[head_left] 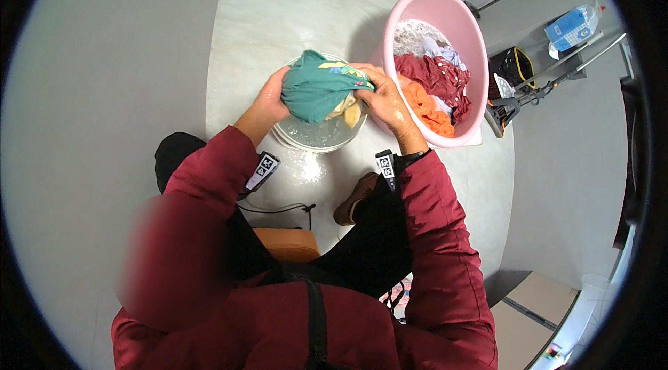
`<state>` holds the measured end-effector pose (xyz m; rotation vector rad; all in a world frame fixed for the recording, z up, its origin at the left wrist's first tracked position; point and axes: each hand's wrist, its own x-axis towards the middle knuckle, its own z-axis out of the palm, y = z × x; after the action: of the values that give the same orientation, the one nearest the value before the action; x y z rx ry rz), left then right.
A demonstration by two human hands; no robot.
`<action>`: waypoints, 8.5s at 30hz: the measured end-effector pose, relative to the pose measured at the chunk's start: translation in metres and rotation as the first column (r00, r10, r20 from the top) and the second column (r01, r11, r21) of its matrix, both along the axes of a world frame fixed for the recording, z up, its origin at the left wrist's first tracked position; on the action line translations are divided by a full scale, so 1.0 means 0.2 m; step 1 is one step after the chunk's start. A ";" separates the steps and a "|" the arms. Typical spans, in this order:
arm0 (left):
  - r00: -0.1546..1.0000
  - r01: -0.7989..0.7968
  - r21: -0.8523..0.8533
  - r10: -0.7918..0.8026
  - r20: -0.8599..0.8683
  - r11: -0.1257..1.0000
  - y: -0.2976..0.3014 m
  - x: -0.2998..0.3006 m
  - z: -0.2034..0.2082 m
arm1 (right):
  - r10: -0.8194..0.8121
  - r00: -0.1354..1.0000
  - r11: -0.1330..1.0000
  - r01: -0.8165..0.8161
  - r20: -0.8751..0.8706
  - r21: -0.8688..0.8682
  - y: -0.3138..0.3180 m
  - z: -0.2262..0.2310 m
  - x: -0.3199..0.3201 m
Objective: The person washes and rinses several pieces of clothing by hand. They scrub a yellow and a green garment in a bucket of soapy water, then rinse them under a shower head and place them into a pink basin.
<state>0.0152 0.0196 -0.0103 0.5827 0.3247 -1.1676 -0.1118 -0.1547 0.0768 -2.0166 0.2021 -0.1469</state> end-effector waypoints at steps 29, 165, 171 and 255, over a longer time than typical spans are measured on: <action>0.457 -0.237 0.434 -0.294 0.839 0.869 0.04 0.04 0.25 | -0.093 0.959 0.301 0.285 -0.269 0.910 0.14 -0.04 -0.09; 0.626 -0.034 0.203 -0.138 0.767 0.979 -0.05 -0.19 0.40 | 0.052 0.999 0.998 -0.052 -0.004 -0.032 0.24 -0.13 -0.03; 0.405 -0.240 0.078 0.027 0.914 0.968 -0.02 -0.13 0.50 | -0.132 0.898 0.671 0.392 -0.419 0.629 0.07 -0.13 -0.01; 0.800 0.206 0.752 -0.550 0.239 0.626 0.24 -0.14 -0.53 | -0.091 0.961 0.989 0.119 -0.262 0.092 0.11 0.23 -0.46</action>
<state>-0.0126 0.0681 -0.1170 1.6569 0.2300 -1.2653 -0.2045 -0.1336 0.1235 -1.9139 0.4732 0.0594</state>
